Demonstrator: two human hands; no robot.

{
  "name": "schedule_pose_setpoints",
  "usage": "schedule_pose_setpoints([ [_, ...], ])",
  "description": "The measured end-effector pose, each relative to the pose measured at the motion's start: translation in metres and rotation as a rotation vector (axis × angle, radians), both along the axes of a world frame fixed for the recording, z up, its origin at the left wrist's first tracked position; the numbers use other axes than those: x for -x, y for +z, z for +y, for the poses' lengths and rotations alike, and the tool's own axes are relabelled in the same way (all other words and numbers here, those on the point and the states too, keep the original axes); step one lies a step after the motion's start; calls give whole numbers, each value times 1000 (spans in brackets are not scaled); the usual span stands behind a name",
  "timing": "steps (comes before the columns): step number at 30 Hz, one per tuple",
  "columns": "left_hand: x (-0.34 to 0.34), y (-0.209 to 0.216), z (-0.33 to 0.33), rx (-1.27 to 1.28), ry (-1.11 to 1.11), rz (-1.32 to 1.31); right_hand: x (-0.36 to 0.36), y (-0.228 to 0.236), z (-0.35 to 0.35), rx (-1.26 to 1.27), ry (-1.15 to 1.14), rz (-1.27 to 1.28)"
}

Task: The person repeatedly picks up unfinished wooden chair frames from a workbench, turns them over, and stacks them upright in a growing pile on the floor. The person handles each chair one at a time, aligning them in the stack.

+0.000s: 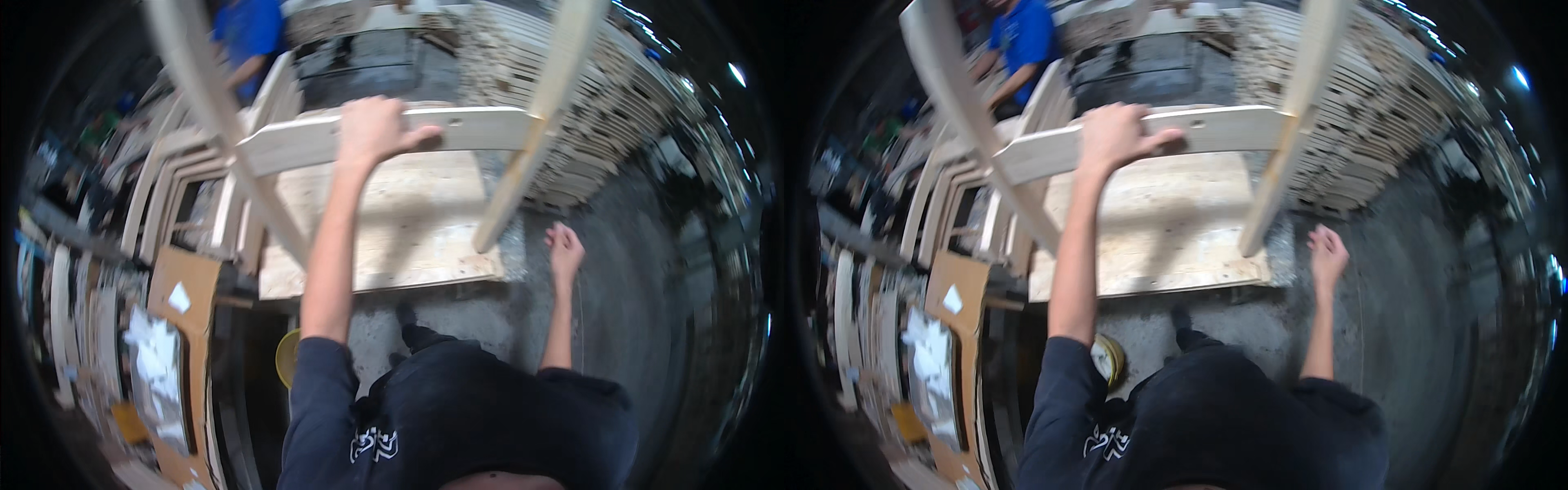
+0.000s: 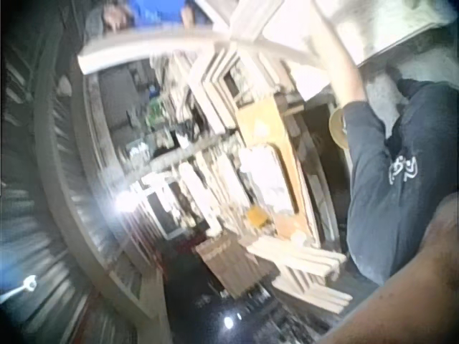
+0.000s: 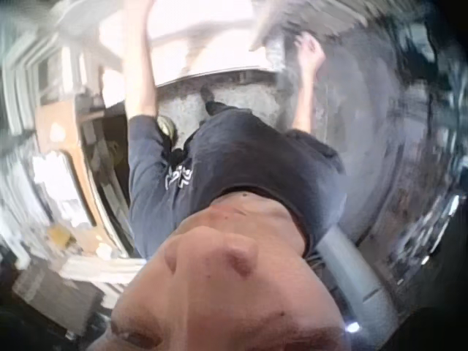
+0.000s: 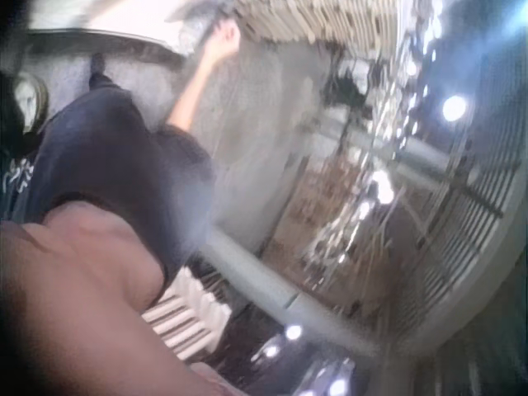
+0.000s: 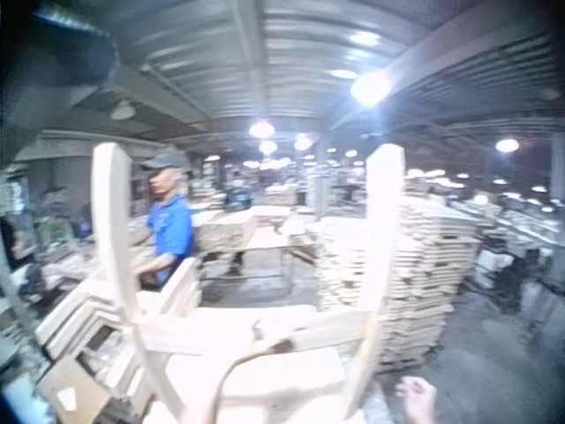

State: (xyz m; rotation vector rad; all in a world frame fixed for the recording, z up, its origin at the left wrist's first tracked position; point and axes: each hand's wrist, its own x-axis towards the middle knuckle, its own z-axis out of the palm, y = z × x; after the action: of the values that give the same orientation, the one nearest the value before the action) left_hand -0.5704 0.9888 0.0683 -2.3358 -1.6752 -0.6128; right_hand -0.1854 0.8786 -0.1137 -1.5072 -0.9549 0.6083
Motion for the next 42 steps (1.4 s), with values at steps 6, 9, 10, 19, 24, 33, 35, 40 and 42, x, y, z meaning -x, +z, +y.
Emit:
schedule_pose_setpoints([
  [6,-26,-32,-79,-687,-262,-719,18,32,6,-178,119,110],
  [9,-11,-86,-148,-1227,53,-1144,31,52,-1,-268,172,277],
  [10,-32,-81,-170,-916,421,-1732,22,51,-7,-294,171,318],
  [19,10,-119,-252,-107,-293,-2897,42,41,-71,-916,560,444],
  [24,-8,-82,-242,115,-1237,-2764,39,92,-62,-1011,705,812],
  [33,-10,-74,-223,-301,-2050,-2280,37,108,-60,-830,476,770],
  [35,-12,-79,-217,-279,-2049,-2228,35,97,-72,-648,393,626],
  [40,0,-70,-240,-229,-1974,-2060,79,57,-64,-417,484,508],
  [42,-8,-83,-275,-268,-1934,-2044,87,47,-75,-352,570,499],
])
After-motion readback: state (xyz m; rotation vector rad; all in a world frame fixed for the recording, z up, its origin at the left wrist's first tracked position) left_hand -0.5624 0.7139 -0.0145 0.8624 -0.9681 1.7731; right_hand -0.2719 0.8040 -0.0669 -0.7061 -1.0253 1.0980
